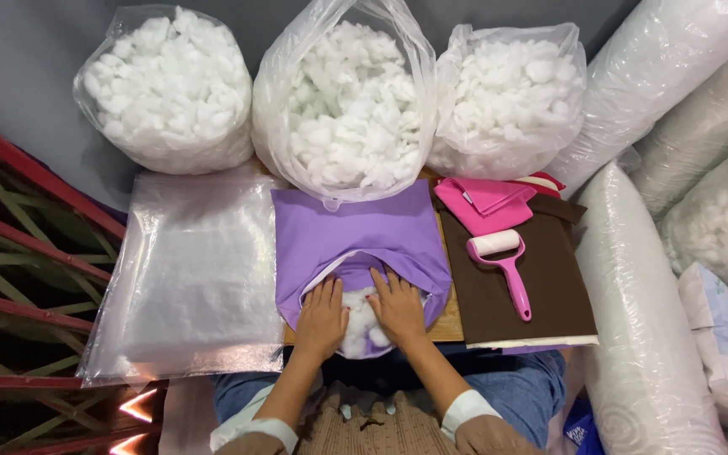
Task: Stuffing a pillowcase with fiberfill, smoothing it out, and cleaning the work surface with a cloth.
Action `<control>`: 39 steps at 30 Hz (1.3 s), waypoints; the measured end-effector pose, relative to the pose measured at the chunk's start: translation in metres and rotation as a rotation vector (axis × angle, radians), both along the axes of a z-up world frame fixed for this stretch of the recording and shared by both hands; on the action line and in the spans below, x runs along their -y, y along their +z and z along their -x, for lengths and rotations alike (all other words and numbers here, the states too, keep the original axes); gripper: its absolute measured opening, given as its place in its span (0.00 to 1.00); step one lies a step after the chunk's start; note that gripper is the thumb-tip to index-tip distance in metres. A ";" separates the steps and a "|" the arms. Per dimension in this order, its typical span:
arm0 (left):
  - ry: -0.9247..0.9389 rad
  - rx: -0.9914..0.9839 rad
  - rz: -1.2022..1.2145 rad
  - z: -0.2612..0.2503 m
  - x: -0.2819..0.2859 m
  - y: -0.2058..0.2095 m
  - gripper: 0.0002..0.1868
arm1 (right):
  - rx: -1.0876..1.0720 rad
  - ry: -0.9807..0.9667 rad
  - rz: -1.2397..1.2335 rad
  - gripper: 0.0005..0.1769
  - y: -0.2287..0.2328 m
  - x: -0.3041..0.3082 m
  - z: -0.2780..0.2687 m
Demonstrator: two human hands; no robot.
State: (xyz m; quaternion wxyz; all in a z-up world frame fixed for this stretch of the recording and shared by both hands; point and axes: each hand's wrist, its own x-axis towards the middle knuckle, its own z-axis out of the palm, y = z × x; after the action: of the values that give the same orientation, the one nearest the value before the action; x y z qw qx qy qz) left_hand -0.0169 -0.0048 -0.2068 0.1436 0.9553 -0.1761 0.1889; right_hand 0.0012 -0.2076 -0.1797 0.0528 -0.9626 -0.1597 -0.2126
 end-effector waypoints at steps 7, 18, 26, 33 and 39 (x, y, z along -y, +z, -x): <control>-0.044 0.353 0.107 0.036 0.030 0.053 0.27 | 0.326 0.116 -0.225 0.15 0.038 -0.017 0.037; -0.045 -0.328 -0.115 -0.015 0.003 0.021 0.41 | -0.369 -0.107 -0.053 0.40 0.008 -0.002 -0.010; -0.266 -0.275 -0.195 0.015 -0.012 0.055 0.66 | -0.250 -0.043 -0.238 0.34 0.022 -0.005 0.033; -0.150 -0.136 -0.292 -0.009 0.010 0.015 0.57 | 0.068 -0.116 -0.083 0.33 -0.022 -0.024 0.006; -0.202 -0.350 -0.179 0.014 0.000 0.070 0.64 | -0.125 0.098 -0.334 0.32 0.011 0.022 0.016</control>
State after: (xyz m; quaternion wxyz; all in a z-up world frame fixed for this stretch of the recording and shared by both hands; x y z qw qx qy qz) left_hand -0.0305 -0.0049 -0.1368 0.1046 0.9601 -0.2593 -0.0114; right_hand -0.0150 -0.2298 -0.1685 0.2320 -0.9429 -0.1653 -0.1729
